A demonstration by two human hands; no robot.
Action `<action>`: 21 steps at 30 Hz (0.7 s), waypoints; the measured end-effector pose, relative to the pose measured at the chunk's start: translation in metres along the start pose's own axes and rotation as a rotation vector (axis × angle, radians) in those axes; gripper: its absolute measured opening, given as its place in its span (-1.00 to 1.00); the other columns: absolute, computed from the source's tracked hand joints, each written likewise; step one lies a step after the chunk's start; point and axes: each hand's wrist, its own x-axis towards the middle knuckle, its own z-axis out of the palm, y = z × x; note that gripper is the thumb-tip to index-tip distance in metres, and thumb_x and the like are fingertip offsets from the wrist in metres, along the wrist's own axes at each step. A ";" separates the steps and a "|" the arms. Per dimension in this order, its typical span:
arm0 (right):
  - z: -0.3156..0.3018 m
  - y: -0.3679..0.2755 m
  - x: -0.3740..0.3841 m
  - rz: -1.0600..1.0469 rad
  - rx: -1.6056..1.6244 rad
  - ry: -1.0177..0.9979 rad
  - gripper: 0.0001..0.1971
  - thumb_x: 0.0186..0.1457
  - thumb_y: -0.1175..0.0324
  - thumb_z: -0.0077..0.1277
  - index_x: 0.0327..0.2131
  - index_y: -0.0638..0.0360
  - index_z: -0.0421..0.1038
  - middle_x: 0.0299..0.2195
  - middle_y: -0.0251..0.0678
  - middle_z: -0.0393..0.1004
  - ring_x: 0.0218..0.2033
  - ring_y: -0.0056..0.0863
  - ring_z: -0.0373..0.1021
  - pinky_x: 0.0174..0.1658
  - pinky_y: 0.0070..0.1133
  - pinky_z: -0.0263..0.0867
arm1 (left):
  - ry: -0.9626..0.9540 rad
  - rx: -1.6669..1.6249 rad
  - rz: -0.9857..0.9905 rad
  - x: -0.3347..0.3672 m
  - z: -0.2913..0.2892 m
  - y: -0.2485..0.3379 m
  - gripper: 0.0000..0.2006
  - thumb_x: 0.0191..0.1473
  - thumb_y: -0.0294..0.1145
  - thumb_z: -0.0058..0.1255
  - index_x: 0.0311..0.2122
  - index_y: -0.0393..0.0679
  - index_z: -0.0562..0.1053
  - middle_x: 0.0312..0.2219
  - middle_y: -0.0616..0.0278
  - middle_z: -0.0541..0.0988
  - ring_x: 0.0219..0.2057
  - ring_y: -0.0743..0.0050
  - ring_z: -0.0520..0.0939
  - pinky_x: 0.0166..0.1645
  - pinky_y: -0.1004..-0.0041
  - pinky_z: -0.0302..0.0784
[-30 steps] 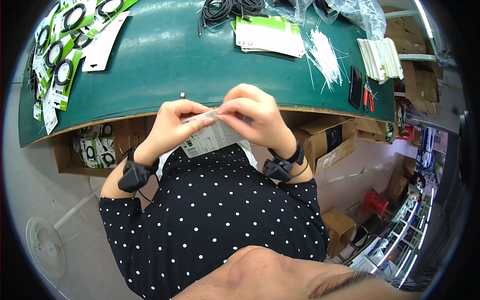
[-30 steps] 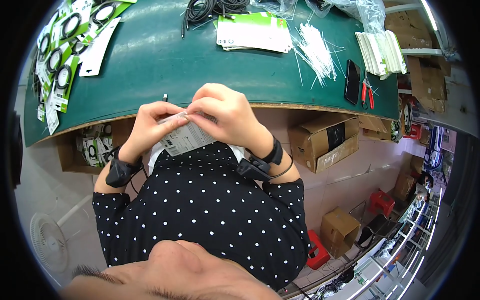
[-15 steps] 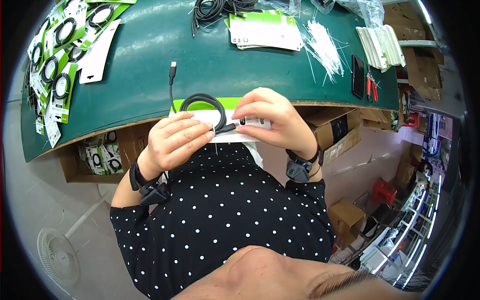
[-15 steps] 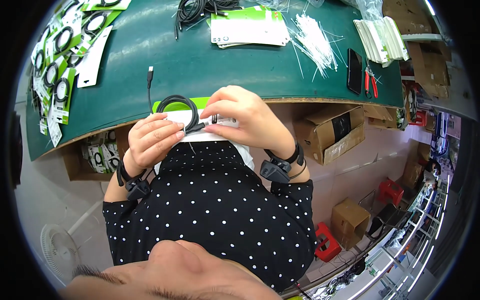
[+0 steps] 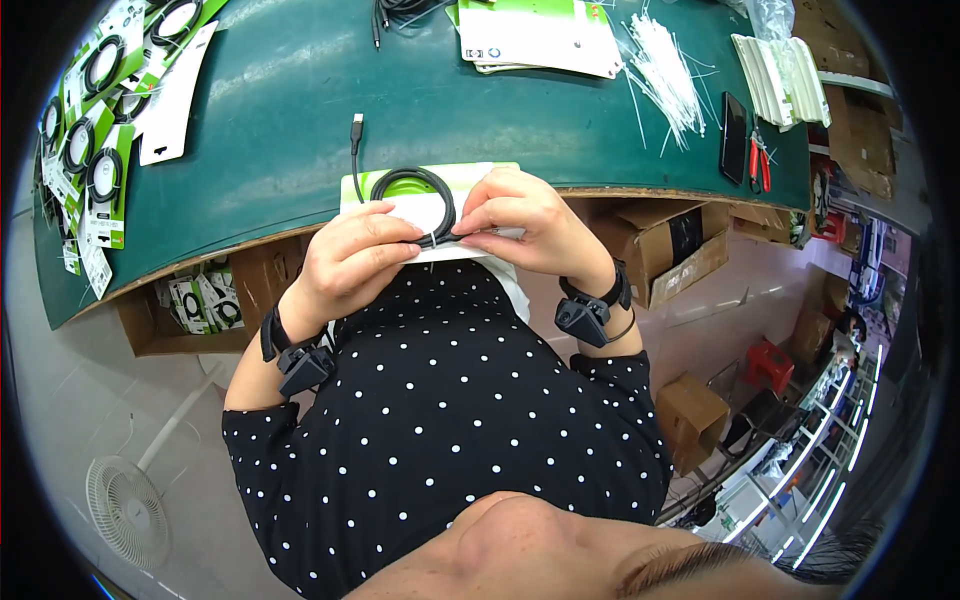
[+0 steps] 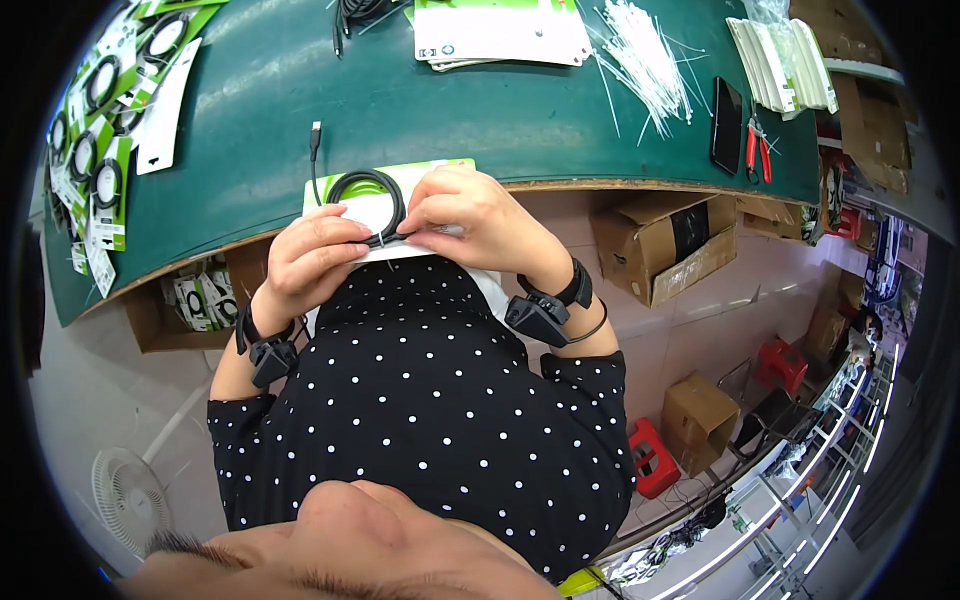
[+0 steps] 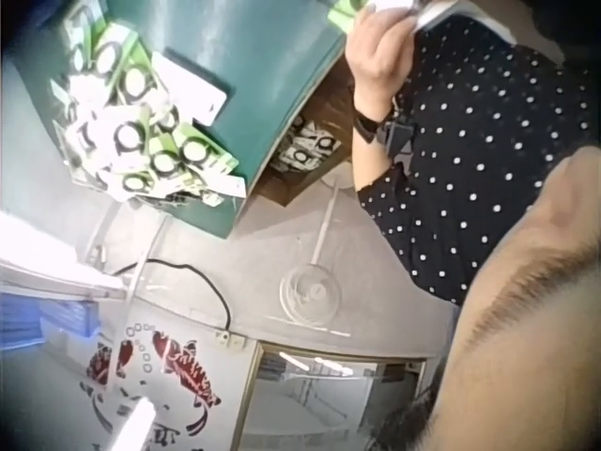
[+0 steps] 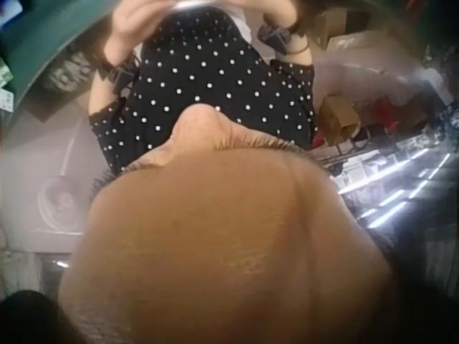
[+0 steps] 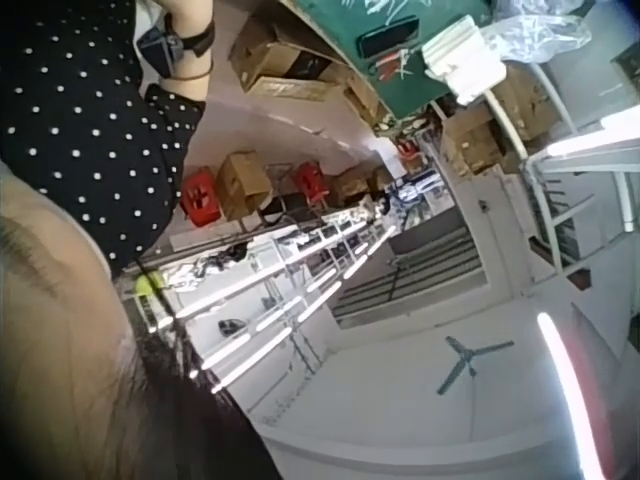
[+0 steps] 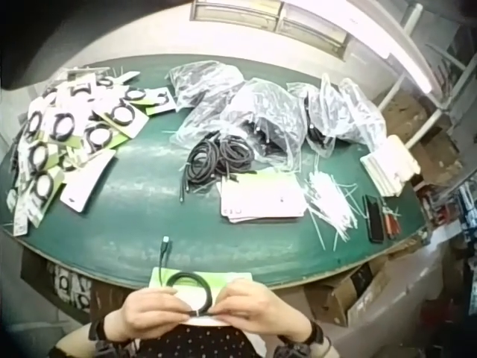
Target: The person packages a coiled cable by placing it onto a cardboard backing and threading two plastic ties through the holes to secure it. They pull each tie tight by hand and turn the assembly over to ensure the cable is fastened before setting it aside.
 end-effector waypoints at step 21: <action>0.039 0.017 0.005 0.040 -0.153 0.200 -0.84 -0.12 0.50 0.26 -0.40 0.16 0.51 -0.30 -0.33 0.46 -0.44 -0.43 0.39 -0.34 -0.51 0.33 | 0.194 0.037 -0.178 -0.010 0.012 -0.014 -0.73 -0.20 -0.58 0.30 -0.30 -0.23 0.54 -0.31 0.18 0.59 -0.22 0.22 0.62 -0.04 0.22 0.51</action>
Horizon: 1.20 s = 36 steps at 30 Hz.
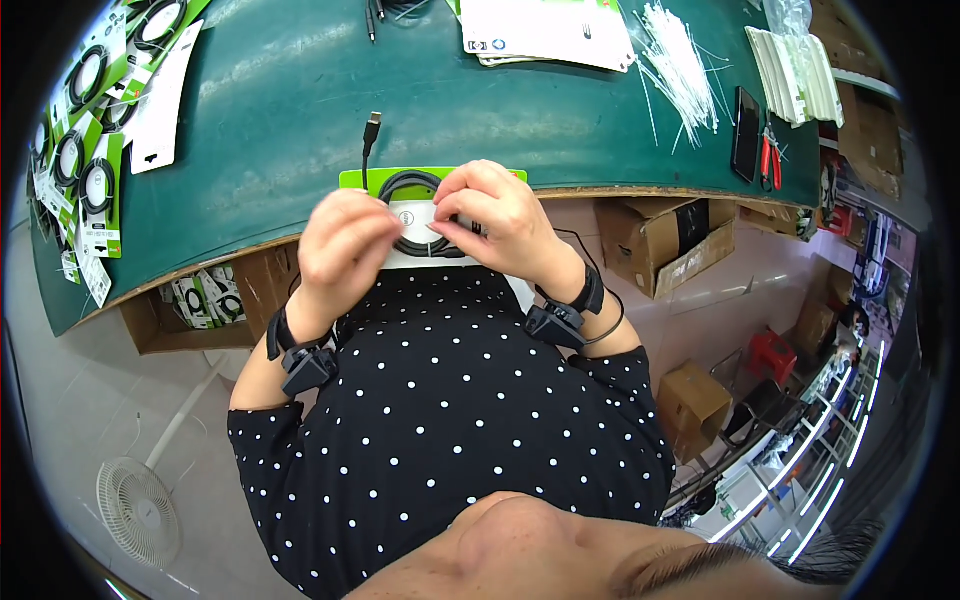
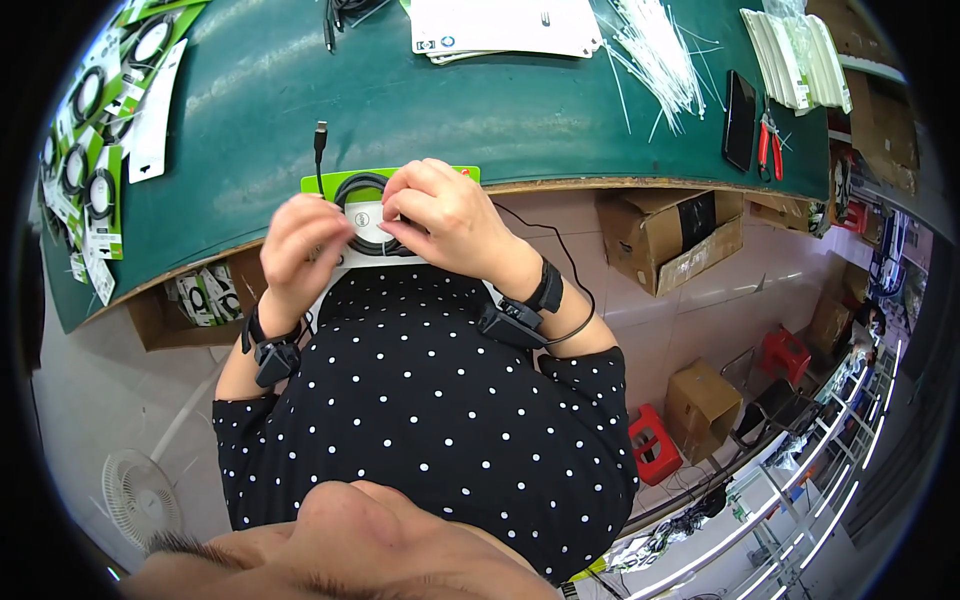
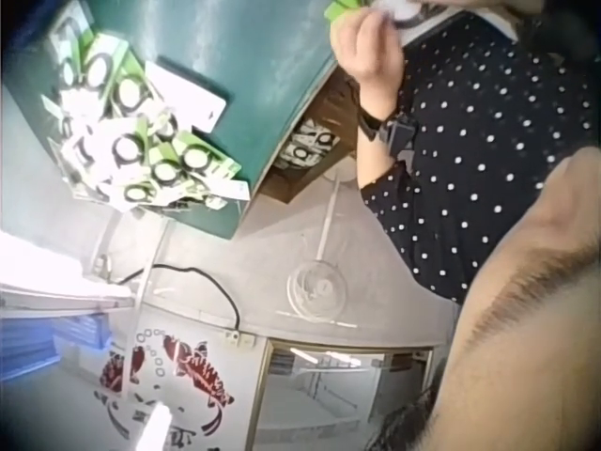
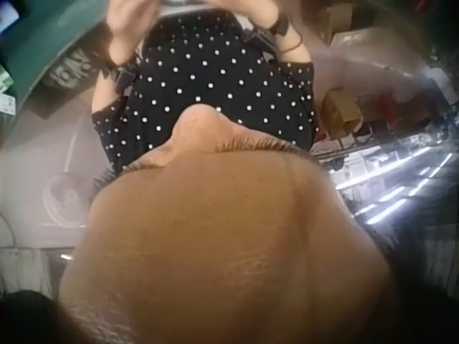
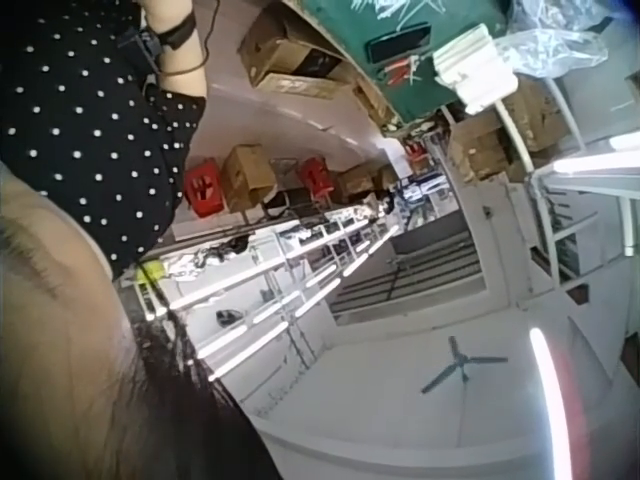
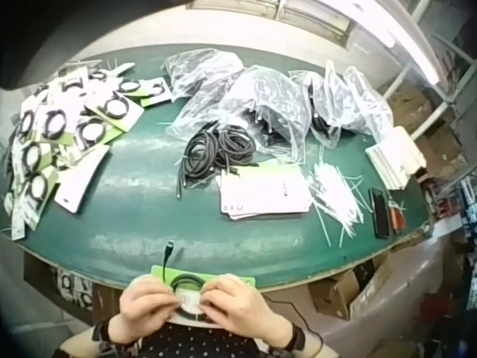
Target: The person packages a coiled cable by placing it onto a cardboard backing and threading two plastic ties through the holes to secure it. They pull each tie tight by hand and turn the assembly over to ensure the cable is fastened before setting it aside.
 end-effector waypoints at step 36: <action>0.001 -0.005 0.011 0.207 -0.135 0.065 -0.76 -0.11 0.49 0.25 -0.27 0.15 0.53 -0.35 -0.33 0.45 -0.45 -0.47 0.42 -0.42 -0.58 0.37 | -0.174 0.003 -0.108 0.032 0.006 -0.012 -0.73 -0.20 -0.71 0.14 -0.31 -0.19 0.56 -0.23 0.22 0.63 -0.23 0.20 0.60 -0.17 0.33 0.52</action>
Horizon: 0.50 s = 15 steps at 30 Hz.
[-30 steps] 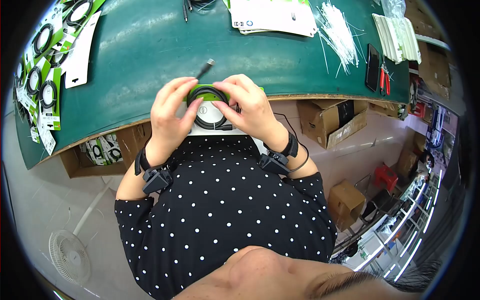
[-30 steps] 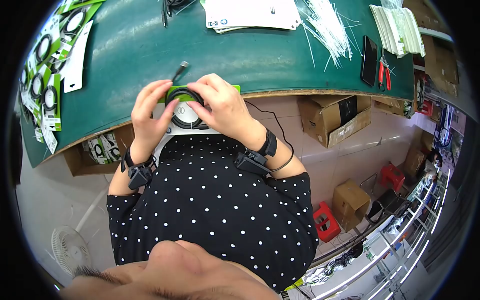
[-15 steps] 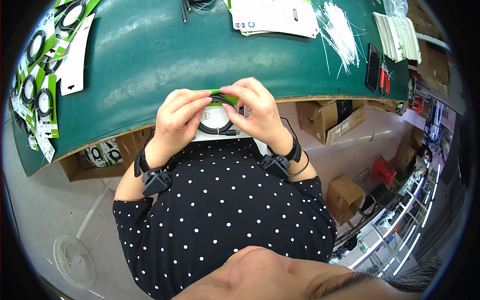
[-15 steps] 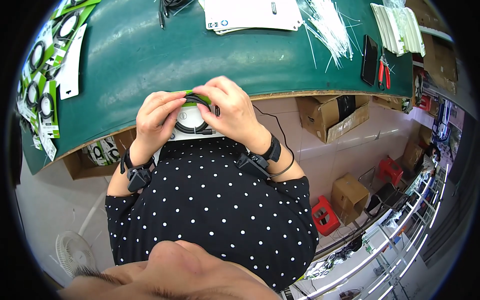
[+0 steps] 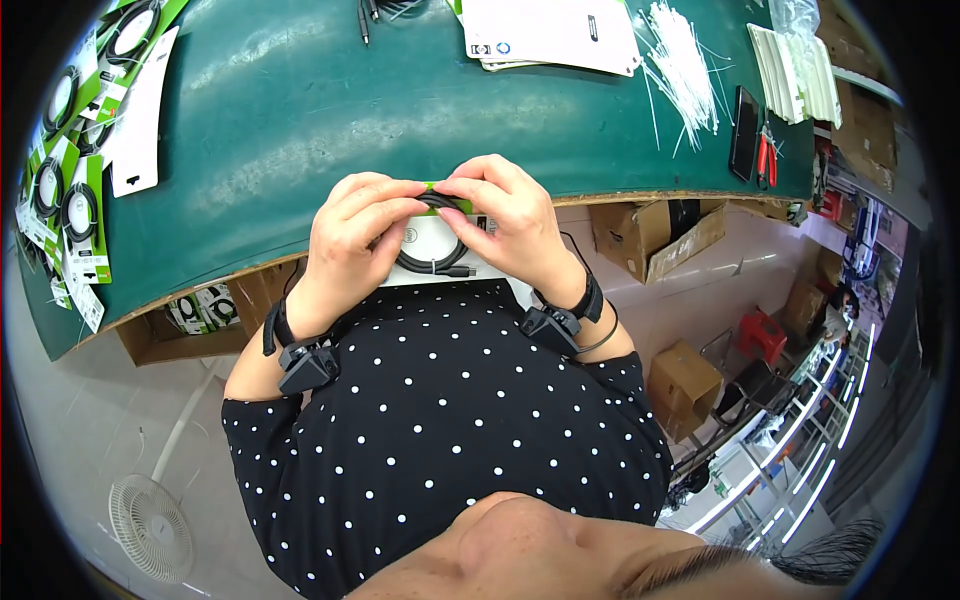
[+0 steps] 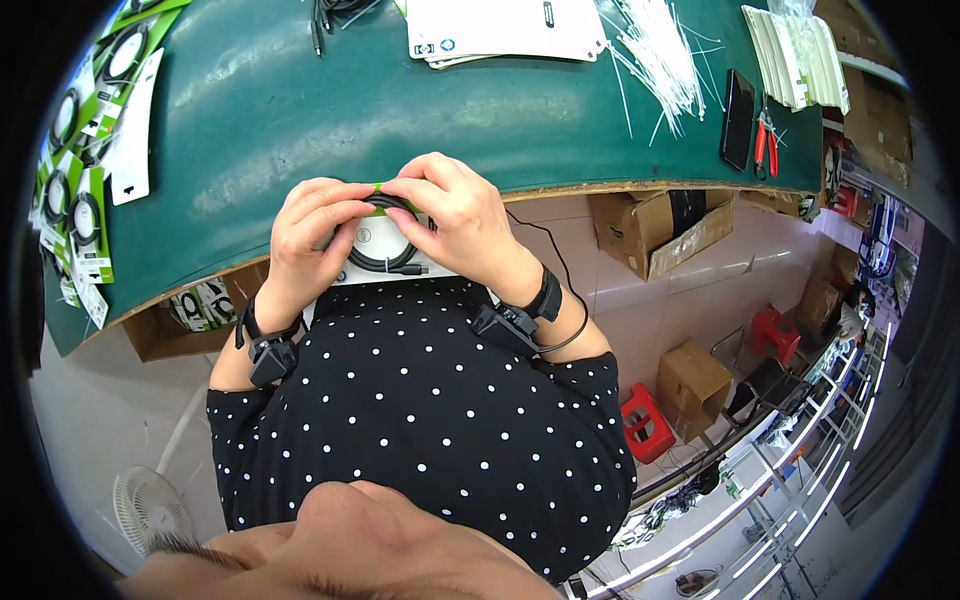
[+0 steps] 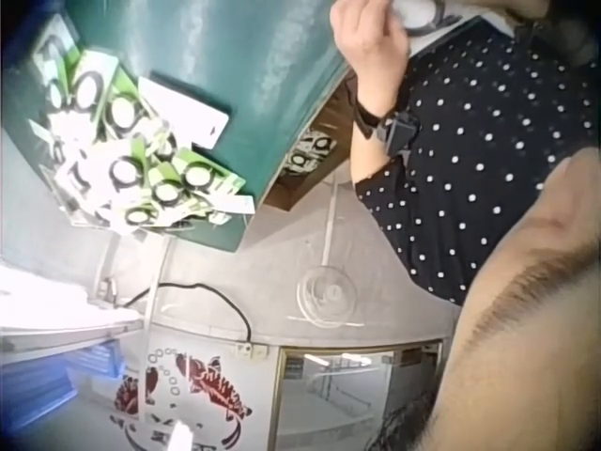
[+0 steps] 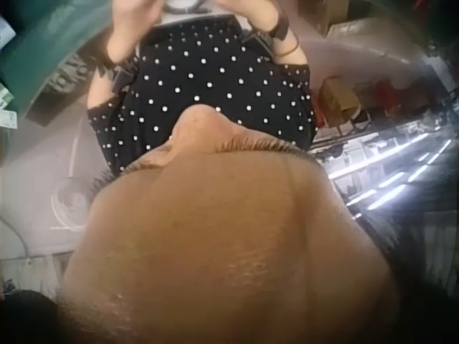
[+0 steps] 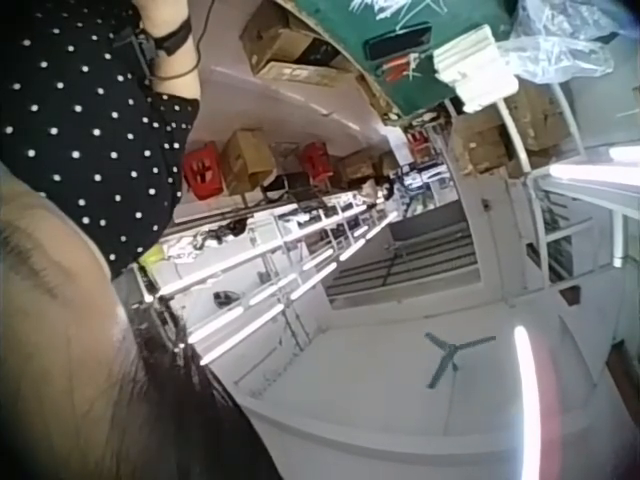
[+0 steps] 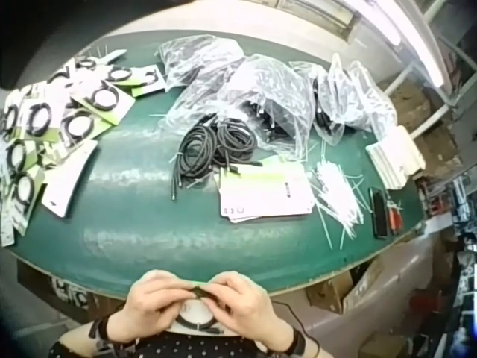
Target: The person packages a coiled cable by placing it onto a cardboard backing and threading two plastic ties through the holes to secure it. They pull each tie tight by hand and turn the assembly over to ensure the cable is fastened before setting it aside.
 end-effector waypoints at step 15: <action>-0.026 0.006 -0.015 -0.213 0.078 -0.302 -0.78 -0.15 0.44 0.27 -0.33 0.09 0.54 -0.35 -0.34 0.37 -0.41 -0.44 0.35 -0.42 -0.53 0.31 | -0.128 -0.039 0.027 -0.006 -0.006 0.000 -0.78 -0.18 -0.59 0.21 -0.32 -0.19 0.55 -0.03 0.12 0.55 -0.05 0.07 0.52 0.04 0.23 0.42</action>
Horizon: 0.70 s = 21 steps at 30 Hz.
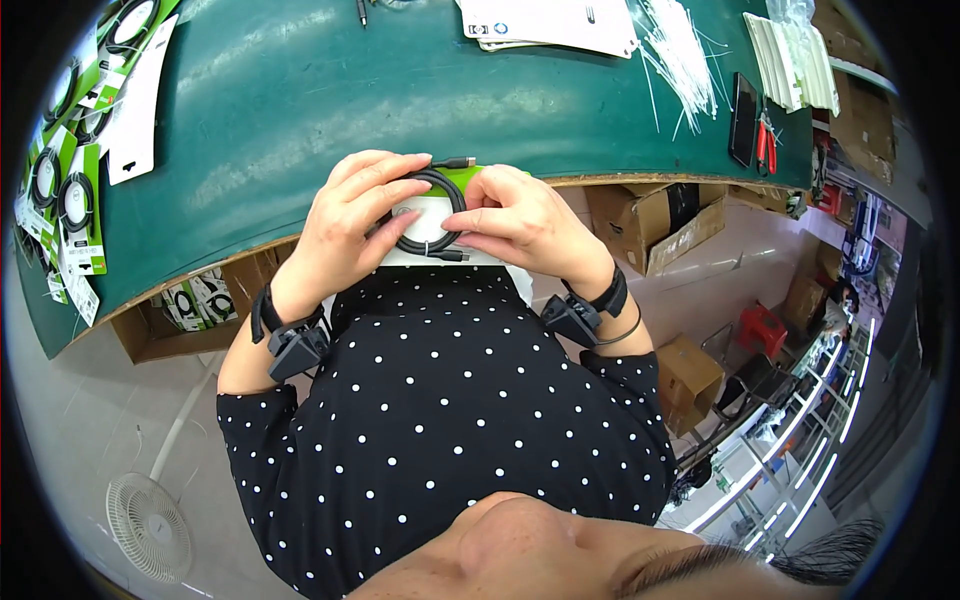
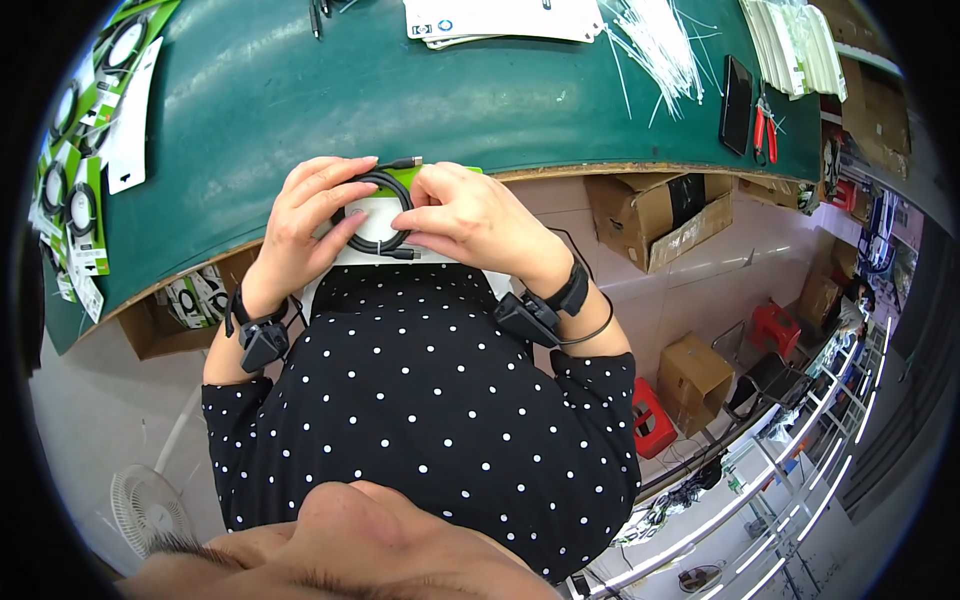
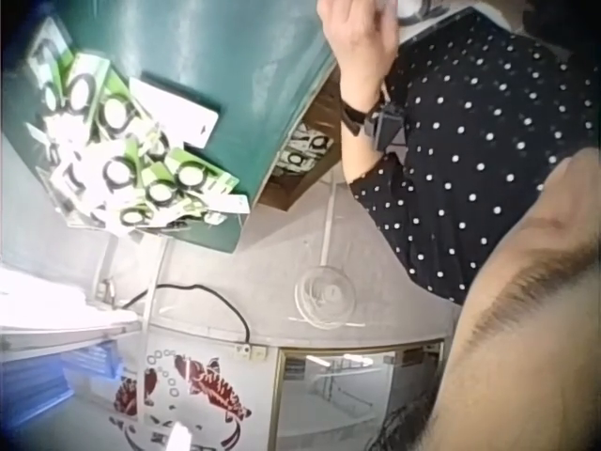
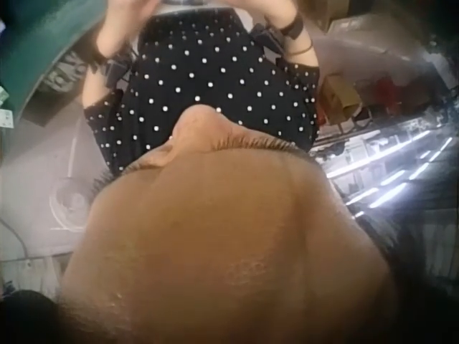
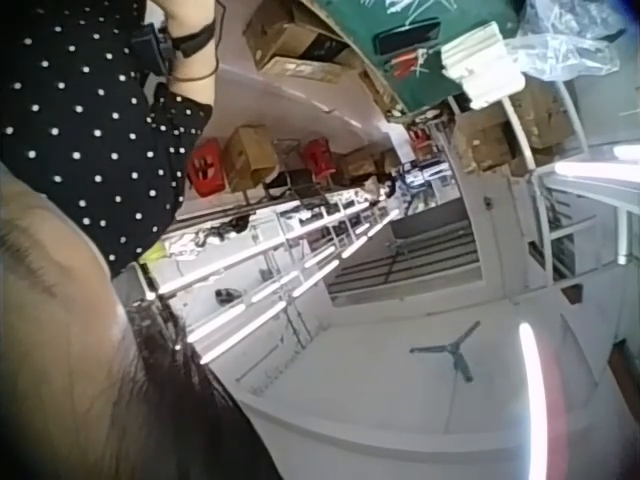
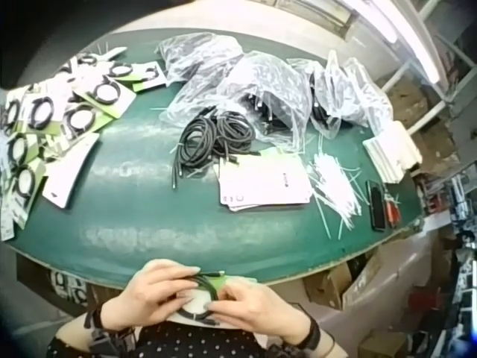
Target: The person packages a coiled cable by placing it onto a cardboard backing and threading two plastic ties through the holes to secure it. They pull each tie tight by hand and turn the assembly over to ensure the cable is fastened before setting it aside.
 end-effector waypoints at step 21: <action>0.014 0.003 0.012 -0.210 -0.152 -0.033 -0.80 -0.16 0.30 0.29 -0.44 0.05 0.47 -0.41 -0.49 0.40 -0.48 -0.48 0.33 -0.38 -0.51 0.36 | -0.258 -0.100 0.091 -0.003 -0.014 -0.007 -0.72 -0.39 -0.48 0.33 -0.53 -0.20 0.42 0.19 0.01 0.35 0.14 -0.06 0.37 0.16 0.12 0.30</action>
